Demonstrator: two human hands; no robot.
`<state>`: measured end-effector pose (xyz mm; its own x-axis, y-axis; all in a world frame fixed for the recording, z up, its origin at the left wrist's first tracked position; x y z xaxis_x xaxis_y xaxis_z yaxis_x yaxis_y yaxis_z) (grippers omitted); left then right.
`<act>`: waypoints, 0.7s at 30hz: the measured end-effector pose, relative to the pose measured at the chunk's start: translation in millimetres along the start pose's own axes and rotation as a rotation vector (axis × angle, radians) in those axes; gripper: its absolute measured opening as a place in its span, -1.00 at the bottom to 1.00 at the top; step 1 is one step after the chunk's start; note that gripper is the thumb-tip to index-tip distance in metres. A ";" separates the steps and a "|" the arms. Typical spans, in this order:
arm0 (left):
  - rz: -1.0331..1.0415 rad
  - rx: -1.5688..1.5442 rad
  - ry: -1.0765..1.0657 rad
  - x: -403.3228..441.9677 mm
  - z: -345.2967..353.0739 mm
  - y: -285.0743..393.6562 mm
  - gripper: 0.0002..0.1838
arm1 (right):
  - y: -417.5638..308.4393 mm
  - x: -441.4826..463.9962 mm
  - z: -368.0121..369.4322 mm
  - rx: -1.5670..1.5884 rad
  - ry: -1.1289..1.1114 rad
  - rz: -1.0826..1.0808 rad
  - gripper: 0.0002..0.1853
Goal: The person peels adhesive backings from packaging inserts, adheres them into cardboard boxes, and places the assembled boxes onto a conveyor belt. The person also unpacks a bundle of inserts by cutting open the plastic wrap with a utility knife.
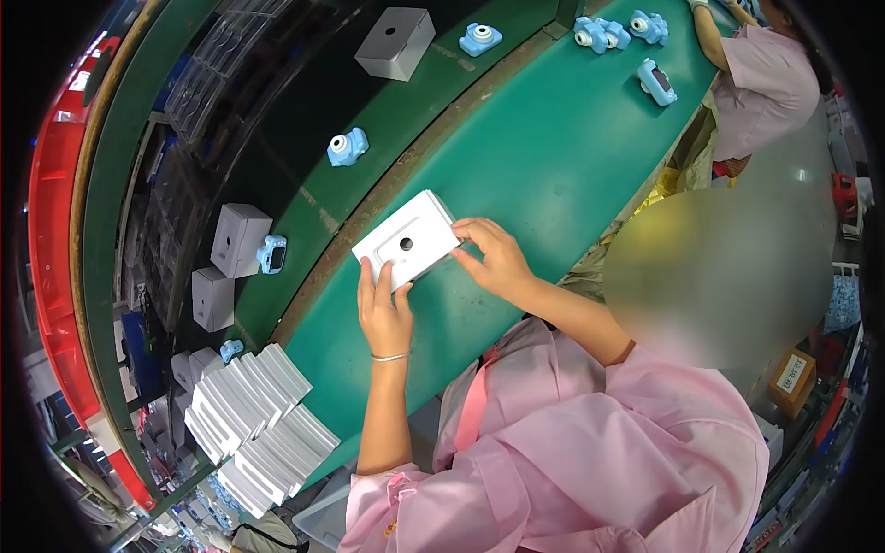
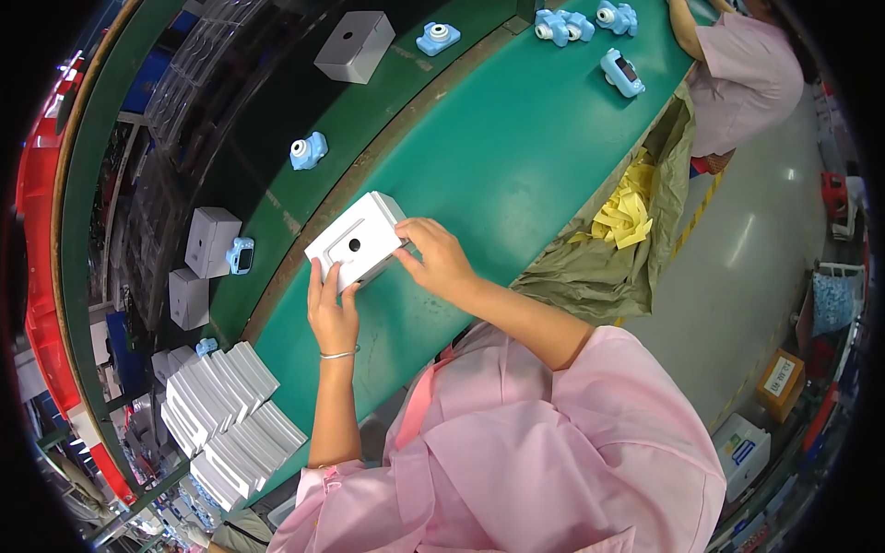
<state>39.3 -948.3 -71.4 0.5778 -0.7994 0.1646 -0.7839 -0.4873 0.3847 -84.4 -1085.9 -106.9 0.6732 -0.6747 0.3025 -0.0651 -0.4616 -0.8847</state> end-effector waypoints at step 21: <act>0.041 0.111 -0.014 6.3 8.9 3.4 -0.58 | 10.4 7.1 -4.1 0.035 -0.045 0.044 -0.74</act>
<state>38.2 -958.1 -77.1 0.5419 -0.8240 0.1654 -0.8278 -0.4892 0.2747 -83.2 -1097.9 -112.5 0.7024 -0.6671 0.2481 -0.0698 -0.4115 -0.9087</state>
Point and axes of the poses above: each hand's wrist, its own x-axis towards the middle knuckle, its own z-axis out of the palm, y = z × x, the point moved 6 cm from there along x, towards the middle knuckle, and after that the axes turned 5 degrees about -y, right-handed, at the moved point
